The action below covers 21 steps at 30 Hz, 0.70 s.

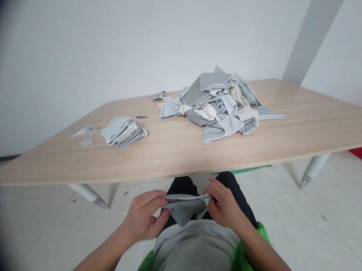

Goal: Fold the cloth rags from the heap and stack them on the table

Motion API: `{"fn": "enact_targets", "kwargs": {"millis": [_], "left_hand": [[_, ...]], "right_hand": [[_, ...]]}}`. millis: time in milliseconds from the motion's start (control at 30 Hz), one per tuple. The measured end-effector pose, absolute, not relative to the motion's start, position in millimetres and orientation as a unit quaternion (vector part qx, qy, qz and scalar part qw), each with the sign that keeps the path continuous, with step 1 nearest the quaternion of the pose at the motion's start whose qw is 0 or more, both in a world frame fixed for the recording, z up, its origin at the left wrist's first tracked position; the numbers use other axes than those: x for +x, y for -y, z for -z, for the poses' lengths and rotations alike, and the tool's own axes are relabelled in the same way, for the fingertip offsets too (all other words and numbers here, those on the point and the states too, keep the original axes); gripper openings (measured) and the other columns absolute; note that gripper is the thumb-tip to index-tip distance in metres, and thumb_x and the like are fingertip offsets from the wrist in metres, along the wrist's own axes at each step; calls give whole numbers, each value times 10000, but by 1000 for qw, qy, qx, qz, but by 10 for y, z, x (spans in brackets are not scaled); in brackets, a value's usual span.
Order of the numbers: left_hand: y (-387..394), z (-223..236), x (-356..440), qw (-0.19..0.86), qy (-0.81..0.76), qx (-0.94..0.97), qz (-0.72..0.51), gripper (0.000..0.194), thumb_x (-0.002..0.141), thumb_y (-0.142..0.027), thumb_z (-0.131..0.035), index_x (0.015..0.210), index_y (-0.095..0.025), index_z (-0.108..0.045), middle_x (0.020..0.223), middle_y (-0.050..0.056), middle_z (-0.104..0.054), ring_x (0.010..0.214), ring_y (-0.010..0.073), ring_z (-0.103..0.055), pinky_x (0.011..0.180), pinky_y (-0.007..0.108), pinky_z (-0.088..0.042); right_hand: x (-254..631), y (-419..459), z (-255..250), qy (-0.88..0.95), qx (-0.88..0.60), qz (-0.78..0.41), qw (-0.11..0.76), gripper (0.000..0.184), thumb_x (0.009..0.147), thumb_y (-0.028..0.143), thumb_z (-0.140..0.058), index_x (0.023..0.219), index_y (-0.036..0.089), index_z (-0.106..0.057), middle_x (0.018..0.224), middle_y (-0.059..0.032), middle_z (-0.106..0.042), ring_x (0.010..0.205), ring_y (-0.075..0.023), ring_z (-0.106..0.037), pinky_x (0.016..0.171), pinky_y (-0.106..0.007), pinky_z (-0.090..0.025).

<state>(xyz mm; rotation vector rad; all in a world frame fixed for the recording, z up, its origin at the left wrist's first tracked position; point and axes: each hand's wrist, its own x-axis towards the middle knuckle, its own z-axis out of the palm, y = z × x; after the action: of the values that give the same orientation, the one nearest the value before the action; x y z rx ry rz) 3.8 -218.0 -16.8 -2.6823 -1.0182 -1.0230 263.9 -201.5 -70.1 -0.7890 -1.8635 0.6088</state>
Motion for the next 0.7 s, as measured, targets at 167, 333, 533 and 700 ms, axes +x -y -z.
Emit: {"fn": "enact_targets", "kwargs": {"millis": [167, 333, 533, 700], "left_hand": [[2187, 94, 48, -14, 362, -875, 320, 55, 790, -188, -561, 787, -164, -610, 798, 39, -634, 666, 134, -576, 600, 251, -446], [1870, -230, -12, -108, 396, -873, 265, 147, 842, -213, -531, 742, -166, -628, 717, 11, -610, 656, 110, -565, 602, 215, -425], [815, -837, -249, 14, 407, -843, 351, 196, 838, -292, -556, 787, -155, -687, 773, 30, -668, 711, 131, -605, 666, 231, -447], [345, -825, -538, 186, 382, -831, 359, 218, 847, -294, -538, 926, -173, -701, 970, 79, -687, 887, 183, -630, 790, 289, -482]], "right_hand": [[2676, 2036, 695, 723, -350, -315, 506, 161, 744, 92, -496, 627, 200, -476, 677, 4, -585, 621, -130, -532, 690, -291, -470], [2635, 1729, 288, 694, -376, -418, 451, 159, 721, 134, -462, 574, 193, -479, 521, 33, -507, 436, -100, -442, 424, -211, -315], [2291, 702, -611, 774, -420, -214, 423, 75, 696, 154, -501, 630, 176, -526, 511, 28, -552, 491, -119, -504, 509, -217, -344], [2144, 152, -679, 842, -340, -17, 419, 155, 779, 151, -459, 838, 144, -602, 793, -60, -626, 745, -173, -550, 698, -279, -401]]}}
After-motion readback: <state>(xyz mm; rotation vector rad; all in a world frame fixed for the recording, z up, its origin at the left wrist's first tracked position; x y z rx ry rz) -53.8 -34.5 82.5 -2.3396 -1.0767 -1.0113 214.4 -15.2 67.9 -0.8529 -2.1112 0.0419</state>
